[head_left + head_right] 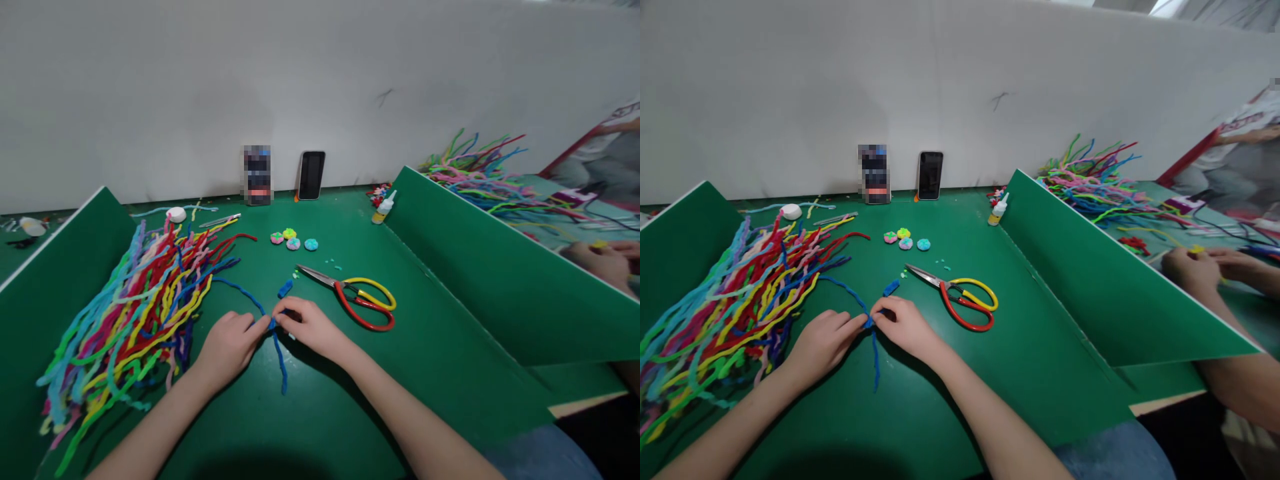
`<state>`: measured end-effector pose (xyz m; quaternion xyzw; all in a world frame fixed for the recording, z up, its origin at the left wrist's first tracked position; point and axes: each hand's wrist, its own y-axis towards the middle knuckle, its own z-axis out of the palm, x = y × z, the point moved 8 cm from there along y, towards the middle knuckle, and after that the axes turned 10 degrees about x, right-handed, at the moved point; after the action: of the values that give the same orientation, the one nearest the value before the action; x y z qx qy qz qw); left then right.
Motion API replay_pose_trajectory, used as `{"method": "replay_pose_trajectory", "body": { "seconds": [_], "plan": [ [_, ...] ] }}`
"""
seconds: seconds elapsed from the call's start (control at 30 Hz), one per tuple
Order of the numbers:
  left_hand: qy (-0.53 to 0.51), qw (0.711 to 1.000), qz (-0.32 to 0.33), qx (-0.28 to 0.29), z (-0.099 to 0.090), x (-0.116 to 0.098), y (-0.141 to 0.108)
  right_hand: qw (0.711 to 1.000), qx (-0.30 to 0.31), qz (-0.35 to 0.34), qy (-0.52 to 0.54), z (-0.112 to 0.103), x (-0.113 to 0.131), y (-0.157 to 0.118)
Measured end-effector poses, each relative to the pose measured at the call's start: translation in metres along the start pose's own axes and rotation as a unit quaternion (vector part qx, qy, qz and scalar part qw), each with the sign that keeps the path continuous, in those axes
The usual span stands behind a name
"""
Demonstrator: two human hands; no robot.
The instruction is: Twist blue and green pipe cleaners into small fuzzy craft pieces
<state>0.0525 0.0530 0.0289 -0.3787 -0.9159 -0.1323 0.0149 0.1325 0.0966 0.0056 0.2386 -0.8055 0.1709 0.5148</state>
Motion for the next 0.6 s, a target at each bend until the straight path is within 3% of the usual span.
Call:
{"method": "replay_pose_trajectory", "body": {
  "seconds": [0.2,0.6],
  "plan": [
    [0.003,1.0,0.008,-0.012,-0.002,-0.001,-0.001,0.991,0.042,0.037,0.12,0.008,-0.01,0.001],
    [0.01,0.999,0.02,-0.029,-0.006,-0.004,-0.002,0.965,0.074,0.073,0.241,0.013,-0.017,0.0]
  ]
}}
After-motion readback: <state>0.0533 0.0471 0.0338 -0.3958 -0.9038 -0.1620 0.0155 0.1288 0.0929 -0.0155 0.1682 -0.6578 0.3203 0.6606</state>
